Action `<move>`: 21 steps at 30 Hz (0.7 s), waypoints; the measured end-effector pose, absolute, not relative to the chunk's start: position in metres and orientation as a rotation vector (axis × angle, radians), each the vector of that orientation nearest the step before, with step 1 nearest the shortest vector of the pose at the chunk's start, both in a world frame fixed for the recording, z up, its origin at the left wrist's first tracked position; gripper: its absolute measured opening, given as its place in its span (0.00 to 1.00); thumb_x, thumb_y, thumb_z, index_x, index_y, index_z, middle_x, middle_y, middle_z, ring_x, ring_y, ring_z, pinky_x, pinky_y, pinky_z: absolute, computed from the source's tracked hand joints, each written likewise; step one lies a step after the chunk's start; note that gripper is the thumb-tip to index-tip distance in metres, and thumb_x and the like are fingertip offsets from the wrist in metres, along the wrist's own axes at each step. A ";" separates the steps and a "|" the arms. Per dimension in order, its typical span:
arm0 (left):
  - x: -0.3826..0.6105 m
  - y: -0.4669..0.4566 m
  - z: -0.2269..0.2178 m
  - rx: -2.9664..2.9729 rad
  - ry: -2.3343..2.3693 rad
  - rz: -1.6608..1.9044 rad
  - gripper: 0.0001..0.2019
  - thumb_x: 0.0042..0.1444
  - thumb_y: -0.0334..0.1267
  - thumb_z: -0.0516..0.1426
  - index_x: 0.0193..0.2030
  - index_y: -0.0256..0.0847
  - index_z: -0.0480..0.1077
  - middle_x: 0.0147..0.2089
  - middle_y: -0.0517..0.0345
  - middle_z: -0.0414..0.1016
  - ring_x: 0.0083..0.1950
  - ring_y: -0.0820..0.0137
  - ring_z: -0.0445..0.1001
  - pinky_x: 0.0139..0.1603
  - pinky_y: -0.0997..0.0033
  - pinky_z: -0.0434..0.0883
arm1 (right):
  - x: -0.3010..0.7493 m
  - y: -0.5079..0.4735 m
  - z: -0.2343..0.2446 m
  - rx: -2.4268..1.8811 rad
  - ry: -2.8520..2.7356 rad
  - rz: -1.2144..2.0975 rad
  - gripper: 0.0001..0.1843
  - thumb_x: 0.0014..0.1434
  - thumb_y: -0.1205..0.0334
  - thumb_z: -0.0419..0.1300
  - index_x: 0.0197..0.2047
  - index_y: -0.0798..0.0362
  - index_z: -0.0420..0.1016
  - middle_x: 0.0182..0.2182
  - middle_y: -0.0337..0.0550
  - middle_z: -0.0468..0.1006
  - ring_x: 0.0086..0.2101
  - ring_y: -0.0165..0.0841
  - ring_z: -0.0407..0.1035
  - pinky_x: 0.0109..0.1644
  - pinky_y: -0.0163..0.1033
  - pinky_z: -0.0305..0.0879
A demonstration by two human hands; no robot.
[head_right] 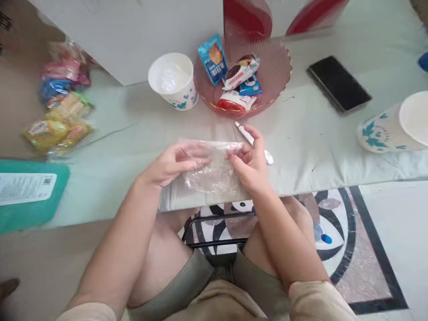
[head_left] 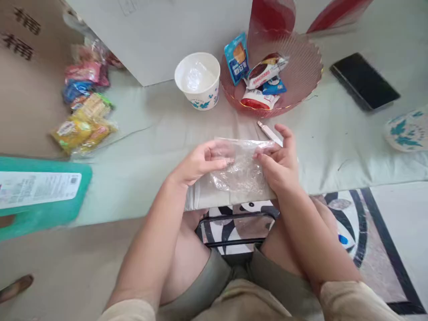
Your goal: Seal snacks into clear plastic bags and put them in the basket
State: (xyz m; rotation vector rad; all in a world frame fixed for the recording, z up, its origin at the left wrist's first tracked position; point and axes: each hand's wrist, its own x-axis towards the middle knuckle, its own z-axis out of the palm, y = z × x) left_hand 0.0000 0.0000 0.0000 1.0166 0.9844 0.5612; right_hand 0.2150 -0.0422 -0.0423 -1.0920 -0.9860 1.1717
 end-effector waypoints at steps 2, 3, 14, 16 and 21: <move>0.004 -0.002 0.000 1.024 1.027 0.648 0.13 0.46 0.35 0.68 0.41 0.38 0.78 0.38 0.55 0.85 0.40 0.67 0.84 0.41 0.70 0.79 | 0.217 -0.041 -0.041 -1.077 -1.014 1.185 0.37 0.56 0.53 0.70 0.63 0.35 0.58 0.34 0.35 0.76 0.36 0.33 0.72 0.44 0.43 0.72; 0.006 -0.003 0.000 1.019 1.039 0.689 0.11 0.47 0.35 0.68 0.38 0.38 0.78 0.36 0.56 0.85 0.38 0.68 0.84 0.39 0.71 0.78 | 0.218 -0.040 -0.040 -1.077 -1.036 1.192 0.35 0.55 0.53 0.70 0.62 0.36 0.60 0.35 0.35 0.76 0.36 0.34 0.73 0.43 0.43 0.72; 0.006 -0.004 0.001 1.061 1.133 0.691 0.14 0.52 0.42 0.66 0.43 0.40 0.75 0.23 0.63 0.77 0.22 0.72 0.76 0.22 0.75 0.73 | 0.217 -0.043 -0.032 -1.197 -1.208 1.158 0.05 0.62 0.62 0.60 0.35 0.47 0.67 0.28 0.34 0.73 0.28 0.28 0.67 0.37 0.38 0.67; 0.005 -0.003 0.001 1.011 1.106 0.730 0.15 0.51 0.43 0.66 0.44 0.42 0.75 0.22 0.65 0.75 0.19 0.72 0.74 0.20 0.74 0.71 | 0.218 -0.044 -0.035 -1.186 -1.234 1.098 0.04 0.64 0.61 0.61 0.37 0.47 0.69 0.28 0.34 0.71 0.27 0.28 0.65 0.35 0.38 0.65; 0.003 0.000 0.009 0.940 1.027 0.817 0.05 0.46 0.37 0.64 0.31 0.42 0.75 0.23 0.64 0.74 0.20 0.76 0.69 0.19 0.76 0.66 | 0.222 -0.047 -0.041 -1.055 -1.201 1.131 0.06 0.62 0.54 0.63 0.40 0.45 0.76 0.31 0.38 0.75 0.28 0.30 0.66 0.33 0.39 0.64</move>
